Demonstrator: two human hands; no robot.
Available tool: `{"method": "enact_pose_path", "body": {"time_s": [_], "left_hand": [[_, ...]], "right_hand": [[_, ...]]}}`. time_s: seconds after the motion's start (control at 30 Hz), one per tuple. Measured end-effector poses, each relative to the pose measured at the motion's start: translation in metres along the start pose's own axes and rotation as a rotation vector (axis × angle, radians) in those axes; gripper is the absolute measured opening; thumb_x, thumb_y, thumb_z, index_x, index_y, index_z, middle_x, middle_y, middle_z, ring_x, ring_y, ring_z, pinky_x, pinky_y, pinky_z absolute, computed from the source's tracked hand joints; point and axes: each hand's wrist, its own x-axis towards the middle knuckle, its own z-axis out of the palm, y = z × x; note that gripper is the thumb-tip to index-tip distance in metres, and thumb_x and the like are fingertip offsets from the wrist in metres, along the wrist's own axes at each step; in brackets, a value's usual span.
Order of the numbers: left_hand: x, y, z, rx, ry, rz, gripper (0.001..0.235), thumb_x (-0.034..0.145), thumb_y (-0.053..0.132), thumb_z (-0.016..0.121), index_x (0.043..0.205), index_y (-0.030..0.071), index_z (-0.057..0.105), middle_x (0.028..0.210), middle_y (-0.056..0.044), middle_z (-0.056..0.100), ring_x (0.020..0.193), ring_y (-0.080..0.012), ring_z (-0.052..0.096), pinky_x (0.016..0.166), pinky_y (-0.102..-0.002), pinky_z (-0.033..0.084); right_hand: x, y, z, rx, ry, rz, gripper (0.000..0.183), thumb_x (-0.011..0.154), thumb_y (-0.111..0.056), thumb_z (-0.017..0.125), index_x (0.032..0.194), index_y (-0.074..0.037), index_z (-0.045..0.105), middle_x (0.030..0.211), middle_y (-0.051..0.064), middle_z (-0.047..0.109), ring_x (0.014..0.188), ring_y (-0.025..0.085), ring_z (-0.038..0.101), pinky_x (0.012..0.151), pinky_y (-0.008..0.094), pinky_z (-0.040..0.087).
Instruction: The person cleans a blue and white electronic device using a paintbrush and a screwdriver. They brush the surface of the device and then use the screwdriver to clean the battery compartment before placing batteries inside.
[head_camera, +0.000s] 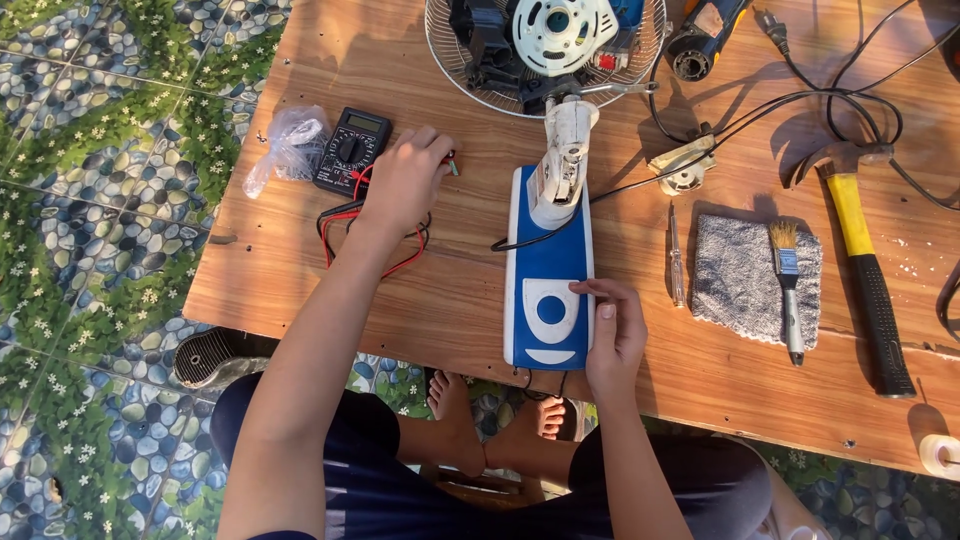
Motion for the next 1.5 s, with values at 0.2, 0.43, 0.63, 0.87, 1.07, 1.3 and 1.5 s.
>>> {"method": "enact_pose_path", "body": {"time_s": [0.2, 0.43, 0.63, 0.87, 1.07, 1.3, 1.5], "left_hand": [[0.005, -0.016, 0.028, 0.111, -0.031, 0.043, 0.024, 0.091, 0.008, 0.074, 0.114, 0.013, 0.070, 0.102, -0.005, 0.065, 0.103, -0.0291, 0.064, 0.079, -0.043, 0.059], [-0.012, 0.019, -0.027, 0.020, 0.090, 0.014, 0.046, 0.090, 0.004, 0.077, 0.133, 0.011, 0.064, 0.107, -0.011, 0.066, 0.102, -0.0338, 0.064, 0.087, -0.051, 0.052], [-0.096, 0.050, -0.073, -0.336, 0.690, -0.116, 0.027, 0.099, -0.009, 0.064, 0.121, 0.007, 0.068, 0.105, -0.010, 0.066, 0.101, -0.0346, 0.064, 0.090, -0.044, 0.049], [-0.242, 0.121, -0.023, -0.401, 0.513, -0.179, 0.009, 0.100, 0.007, 0.059, 0.101, 0.007, 0.068, 0.102, -0.007, 0.072, 0.093, -0.0255, 0.065, 0.104, -0.048, 0.042], [-0.272, 0.148, 0.014, -0.528, 0.501, -0.184, 0.009, 0.094, 0.006, 0.064, 0.099, 0.009, 0.071, 0.098, -0.003, 0.073, 0.094, -0.0194, 0.069, 0.106, -0.048, 0.045], [-0.190, 0.159, -0.002, -0.635, 0.581, -0.063, 0.019, 0.098, 0.025, 0.066, 0.107, 0.010, 0.072, 0.111, -0.008, 0.069, 0.103, -0.0278, 0.064, 0.097, -0.046, 0.047], [-0.133, 0.149, 0.023, -0.724, 0.554, 0.030, 0.047, 0.095, 0.046, 0.069, 0.122, 0.008, 0.067, 0.128, -0.015, 0.063, 0.117, -0.0377, 0.057, 0.098, -0.050, 0.045]], "right_hand": [[-0.001, -0.002, -0.001, -0.023, 0.001, 0.011, 0.039, 0.108, -0.037, 0.034, 0.121, -0.011, 0.059, 0.109, 0.014, 0.072, 0.107, 0.031, 0.067, 0.094, 0.048, 0.053], [0.001, -0.004, -0.001, -0.028, 0.009, 0.012, 0.037, 0.107, -0.035, 0.035, 0.121, -0.011, 0.060, 0.108, 0.014, 0.072, 0.106, 0.030, 0.067, 0.093, 0.047, 0.053], [-0.001, 0.005, -0.002, -0.002, 0.029, 0.024, 0.035, 0.107, -0.035, 0.038, 0.123, -0.012, 0.060, 0.116, 0.014, 0.072, 0.110, 0.032, 0.067, 0.096, 0.048, 0.054], [0.000, -0.032, 0.012, -0.217, 0.189, -0.099, 0.039, 0.113, -0.026, 0.042, 0.143, -0.002, 0.044, 0.160, 0.019, 0.040, 0.153, 0.034, 0.038, 0.118, 0.048, 0.045], [-0.002, -0.026, 0.012, -0.204, -0.023, 0.073, 0.044, 0.109, -0.036, 0.046, 0.138, -0.006, 0.059, 0.155, 0.022, 0.050, 0.151, 0.036, 0.045, 0.121, 0.048, 0.042], [-0.001, -0.022, 0.015, -0.255, 0.159, -0.055, 0.045, 0.110, -0.038, 0.042, 0.126, 0.000, 0.060, 0.132, 0.021, 0.064, 0.127, 0.037, 0.063, 0.104, 0.047, 0.056], [-0.003, -0.015, 0.017, -0.597, 0.014, -0.340, 0.036, 0.100, -0.045, 0.056, 0.100, -0.014, 0.074, 0.127, 0.013, 0.061, 0.133, 0.040, 0.050, 0.110, 0.056, 0.040]]}}
